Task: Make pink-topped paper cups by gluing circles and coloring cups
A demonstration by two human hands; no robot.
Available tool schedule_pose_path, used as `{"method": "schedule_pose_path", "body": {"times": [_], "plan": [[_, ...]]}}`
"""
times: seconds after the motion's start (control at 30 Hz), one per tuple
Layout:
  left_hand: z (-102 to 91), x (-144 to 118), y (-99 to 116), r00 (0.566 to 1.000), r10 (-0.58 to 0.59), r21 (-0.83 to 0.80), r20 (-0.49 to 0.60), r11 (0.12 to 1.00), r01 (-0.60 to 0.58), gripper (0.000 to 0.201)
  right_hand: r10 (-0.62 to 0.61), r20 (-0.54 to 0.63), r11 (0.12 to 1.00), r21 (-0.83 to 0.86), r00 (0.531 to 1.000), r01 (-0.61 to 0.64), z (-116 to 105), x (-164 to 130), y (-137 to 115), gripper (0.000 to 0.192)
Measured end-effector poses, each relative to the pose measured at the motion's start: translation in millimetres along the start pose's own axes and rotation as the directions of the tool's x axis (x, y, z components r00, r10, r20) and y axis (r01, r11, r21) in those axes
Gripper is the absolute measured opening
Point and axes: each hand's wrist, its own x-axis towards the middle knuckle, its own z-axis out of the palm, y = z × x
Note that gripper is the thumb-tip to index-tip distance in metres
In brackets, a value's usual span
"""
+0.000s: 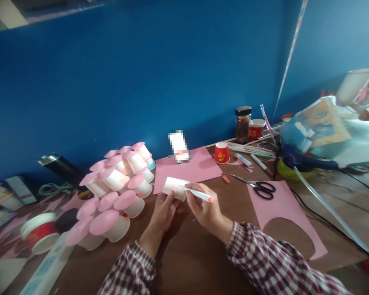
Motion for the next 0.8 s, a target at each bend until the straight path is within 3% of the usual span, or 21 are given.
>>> {"method": "schedule_pose_path", "body": {"times": [0.37, 0.8], "plan": [[1.1, 0.5, -0.2, 1.000, 0.019, 0.020, -0.002, 1.000, -0.019, 0.043, -0.053, 0.007, 0.995, -0.088, 0.999, 0.054, -1.6, 3.6, 1.7, 0.012], [2.0, -1.0, -0.5, 1.000, 0.024, 0.038, 0.001, 0.999, -0.024, 0.046, -0.026, 0.027, 0.997, -0.070, 0.999, 0.028, 0.1, 1.3, 5.9, 0.013]]}}
